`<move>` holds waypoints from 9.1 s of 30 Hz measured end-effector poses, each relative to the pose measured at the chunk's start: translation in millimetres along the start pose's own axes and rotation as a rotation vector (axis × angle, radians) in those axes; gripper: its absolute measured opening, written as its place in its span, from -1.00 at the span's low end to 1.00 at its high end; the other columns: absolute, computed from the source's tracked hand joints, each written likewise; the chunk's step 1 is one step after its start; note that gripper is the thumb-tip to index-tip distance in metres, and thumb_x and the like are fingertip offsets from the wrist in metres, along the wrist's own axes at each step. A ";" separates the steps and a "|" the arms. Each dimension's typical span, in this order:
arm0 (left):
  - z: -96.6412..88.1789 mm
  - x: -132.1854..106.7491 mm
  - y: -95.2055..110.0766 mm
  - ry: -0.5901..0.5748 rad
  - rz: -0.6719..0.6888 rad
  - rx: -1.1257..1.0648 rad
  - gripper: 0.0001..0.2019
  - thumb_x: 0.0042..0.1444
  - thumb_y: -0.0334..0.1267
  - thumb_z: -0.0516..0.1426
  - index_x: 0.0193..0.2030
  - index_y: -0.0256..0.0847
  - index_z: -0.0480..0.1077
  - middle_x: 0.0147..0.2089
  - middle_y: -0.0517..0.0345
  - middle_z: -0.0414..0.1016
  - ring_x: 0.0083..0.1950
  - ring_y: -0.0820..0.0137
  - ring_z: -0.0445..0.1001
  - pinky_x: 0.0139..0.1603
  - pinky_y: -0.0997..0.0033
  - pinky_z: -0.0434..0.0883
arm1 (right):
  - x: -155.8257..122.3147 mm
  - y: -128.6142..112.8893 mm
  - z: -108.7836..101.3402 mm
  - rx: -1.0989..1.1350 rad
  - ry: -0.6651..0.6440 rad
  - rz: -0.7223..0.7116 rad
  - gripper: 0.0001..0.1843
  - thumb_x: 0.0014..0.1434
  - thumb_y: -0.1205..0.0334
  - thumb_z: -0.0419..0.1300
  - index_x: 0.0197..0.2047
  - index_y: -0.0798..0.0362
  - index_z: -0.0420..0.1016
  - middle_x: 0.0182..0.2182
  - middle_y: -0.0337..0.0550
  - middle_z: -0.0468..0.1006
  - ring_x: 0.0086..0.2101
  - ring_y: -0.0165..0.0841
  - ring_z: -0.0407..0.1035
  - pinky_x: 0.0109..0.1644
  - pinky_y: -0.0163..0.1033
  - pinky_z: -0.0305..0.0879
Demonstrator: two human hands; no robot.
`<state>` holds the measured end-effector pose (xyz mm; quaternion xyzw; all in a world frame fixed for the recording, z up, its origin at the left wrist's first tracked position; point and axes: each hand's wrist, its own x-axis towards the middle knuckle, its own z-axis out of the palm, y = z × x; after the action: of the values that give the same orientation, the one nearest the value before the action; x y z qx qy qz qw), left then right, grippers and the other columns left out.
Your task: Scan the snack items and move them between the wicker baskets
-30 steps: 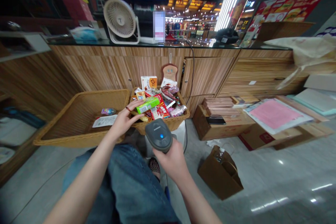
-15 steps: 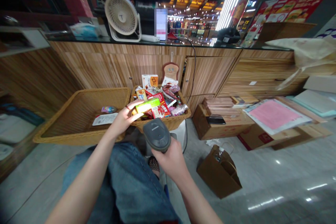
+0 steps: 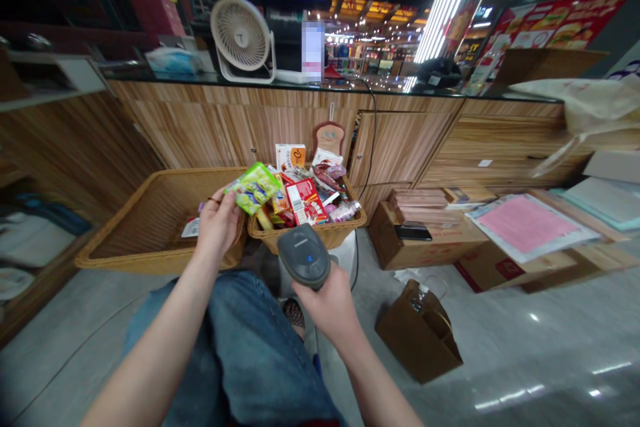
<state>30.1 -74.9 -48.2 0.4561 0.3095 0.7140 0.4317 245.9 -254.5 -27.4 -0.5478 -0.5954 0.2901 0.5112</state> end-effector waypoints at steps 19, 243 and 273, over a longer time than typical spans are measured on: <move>23.0 -14.1 6.5 -0.361 0.424 1.141 -0.42 0.16 -0.35 0.17 0.35 -0.03 0.38 0.47 -0.07 0.31 0.48 0.05 0.26 0.54 -0.25 0.00 | -3.1 7.1 -0.3 0.017 0.001 0.021 -0.76 0.14 0.12 0.32 -0.50 0.02 0.49 -0.66 -0.15 0.53 -0.46 -0.16 0.54 -0.47 -0.25 0.41; 14.1 -9.7 44.2 -0.458 0.702 1.419 -0.24 0.23 -0.07 0.27 0.51 -0.17 0.15 0.35 -0.23 0.46 0.34 -0.04 0.41 0.53 -0.24 -0.18 | -6.8 10.0 0.4 -0.019 -0.024 0.027 -0.77 0.12 0.10 0.27 -0.51 -0.03 0.41 -0.68 -0.19 0.48 -0.43 -0.15 0.55 -0.47 -0.26 0.39; 148.0 -24.1 -22.3 -0.848 0.549 1.326 -0.50 0.34 0.12 0.14 0.19 -0.20 0.57 0.59 -0.14 0.09 0.62 -0.16 -0.09 0.54 -0.49 -0.32 | -16.3 33.2 -26.7 -0.001 0.068 0.076 -0.75 0.15 0.14 0.31 -0.50 -0.02 0.41 -0.66 -0.23 0.49 -0.54 -0.26 0.45 -0.46 -0.27 0.35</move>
<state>178.6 -79.7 -18.1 0.9052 0.3547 0.2313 -0.0358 280.4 -267.9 -53.9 -0.5799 -0.5564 0.2902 0.5195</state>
